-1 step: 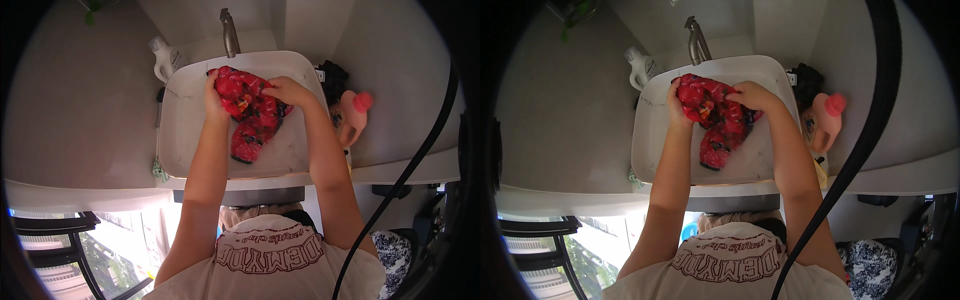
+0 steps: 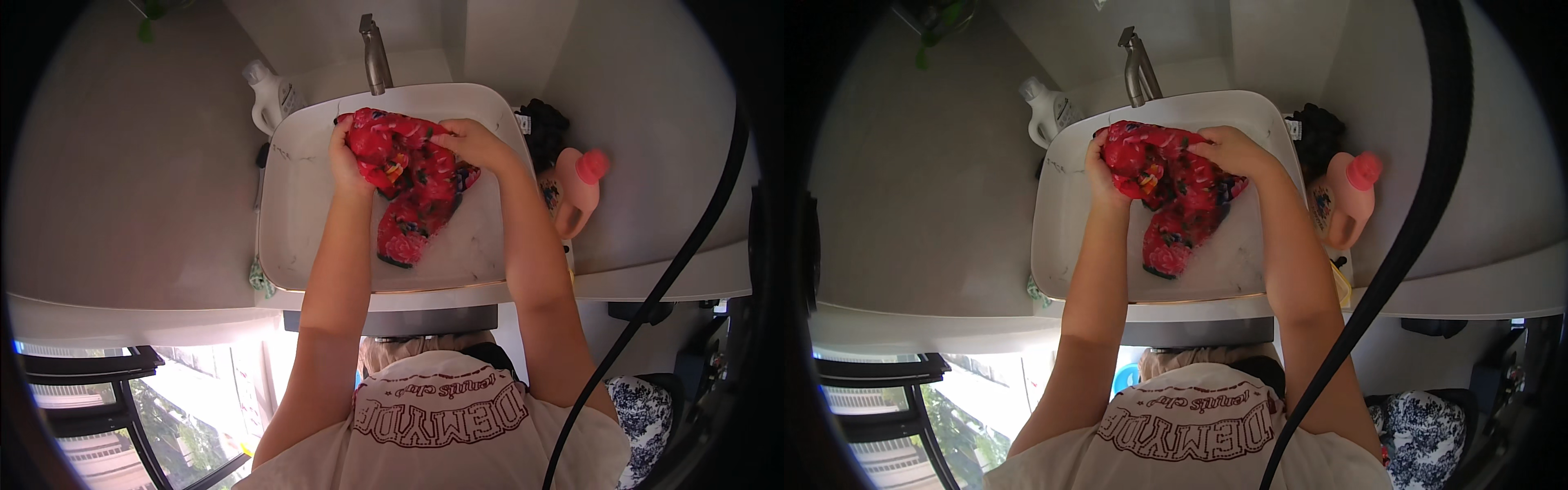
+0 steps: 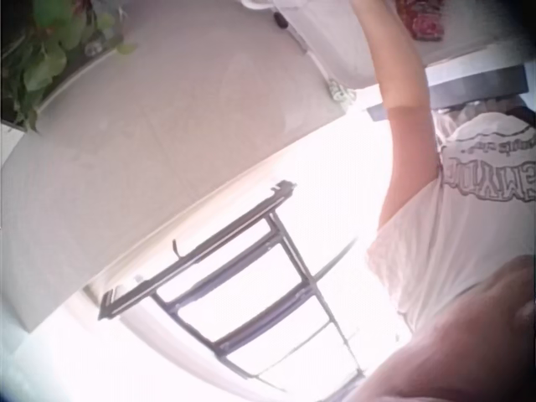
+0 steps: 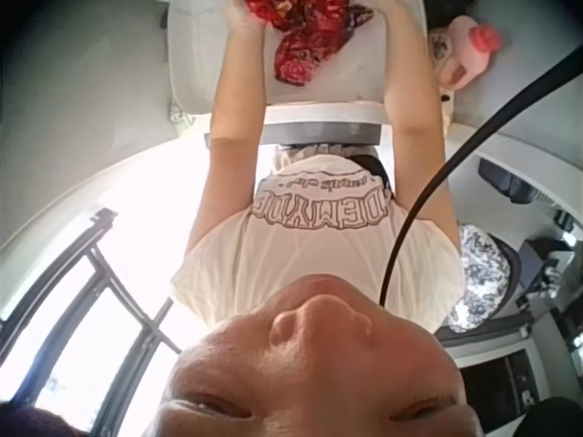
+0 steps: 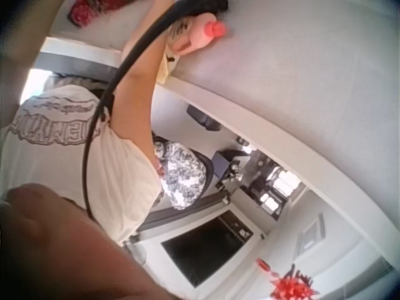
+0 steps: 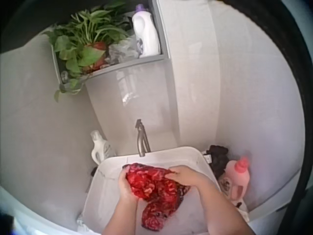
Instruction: The person stands at a bathroom sink and pours liquid detergent from a white bottle and a pink bottle into the basin. They then pick up a red floral garment and wash it by hand, scrubbing and wringing the fabric in the soapy water.
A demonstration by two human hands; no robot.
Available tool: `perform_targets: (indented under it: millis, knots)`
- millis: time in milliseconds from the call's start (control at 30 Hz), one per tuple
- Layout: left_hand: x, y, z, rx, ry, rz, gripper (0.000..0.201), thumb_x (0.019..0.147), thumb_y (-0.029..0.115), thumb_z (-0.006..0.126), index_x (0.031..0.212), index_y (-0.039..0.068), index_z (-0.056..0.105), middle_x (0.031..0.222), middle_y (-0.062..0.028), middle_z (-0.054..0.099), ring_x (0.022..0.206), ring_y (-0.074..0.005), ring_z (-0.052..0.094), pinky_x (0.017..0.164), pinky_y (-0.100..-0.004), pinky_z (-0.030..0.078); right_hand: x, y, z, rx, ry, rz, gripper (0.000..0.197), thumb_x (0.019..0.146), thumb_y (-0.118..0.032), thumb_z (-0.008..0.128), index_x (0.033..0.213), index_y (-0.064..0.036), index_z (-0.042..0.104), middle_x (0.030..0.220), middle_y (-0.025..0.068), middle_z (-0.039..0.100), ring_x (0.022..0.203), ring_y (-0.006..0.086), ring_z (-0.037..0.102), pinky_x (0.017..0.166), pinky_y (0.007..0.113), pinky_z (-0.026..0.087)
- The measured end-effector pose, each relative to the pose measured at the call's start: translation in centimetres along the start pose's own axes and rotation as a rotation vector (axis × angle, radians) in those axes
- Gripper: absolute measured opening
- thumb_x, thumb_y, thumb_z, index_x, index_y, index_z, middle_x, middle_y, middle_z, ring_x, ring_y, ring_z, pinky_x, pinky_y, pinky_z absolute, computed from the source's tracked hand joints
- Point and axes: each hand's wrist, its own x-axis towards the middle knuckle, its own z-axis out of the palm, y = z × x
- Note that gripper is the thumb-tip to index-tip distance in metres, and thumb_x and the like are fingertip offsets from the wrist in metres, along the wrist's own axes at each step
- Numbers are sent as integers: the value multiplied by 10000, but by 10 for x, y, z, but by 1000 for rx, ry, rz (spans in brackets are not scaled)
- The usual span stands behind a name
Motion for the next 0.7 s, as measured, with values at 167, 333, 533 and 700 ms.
perform_targets:
  millis: [167,333,533,700]
  knots:
    - [-2,-4,0,450,117,24,207,788,108,475,970,40,547,919,-102,608,839,-243,598,794,-357,496,-5,-25,1,974,239,11,323,905,-316,557,1051,-31,601,1003,82,657,891,169,629,839,304,488]
    - [1,-31,-4,384,56,-267,304,797,145,457,1058,21,550,1102,-127,596,1023,-275,567,926,-403,436,0,-22,-1,1034,248,143,344,901,-361,556,1003,-36,608,970,72,663,865,190,632,805,322,493]
    - [-10,-37,16,225,121,-350,422,927,423,449,1049,34,560,1010,-111,614,947,-255,590,875,-403,462,-1,-42,55,-544,558,-346,364,796,-426,647,776,-69,579,628,88,594,606,249,595,562,346,462]
    - [20,-29,-46,147,-198,-290,377,937,372,446,1046,32,567,960,-88,608,867,-221,584,791,-369,473,-19,-64,115,-763,400,-792,379,757,-358,677,561,-96,488,510,62,513,465,246,526,426,341,397]
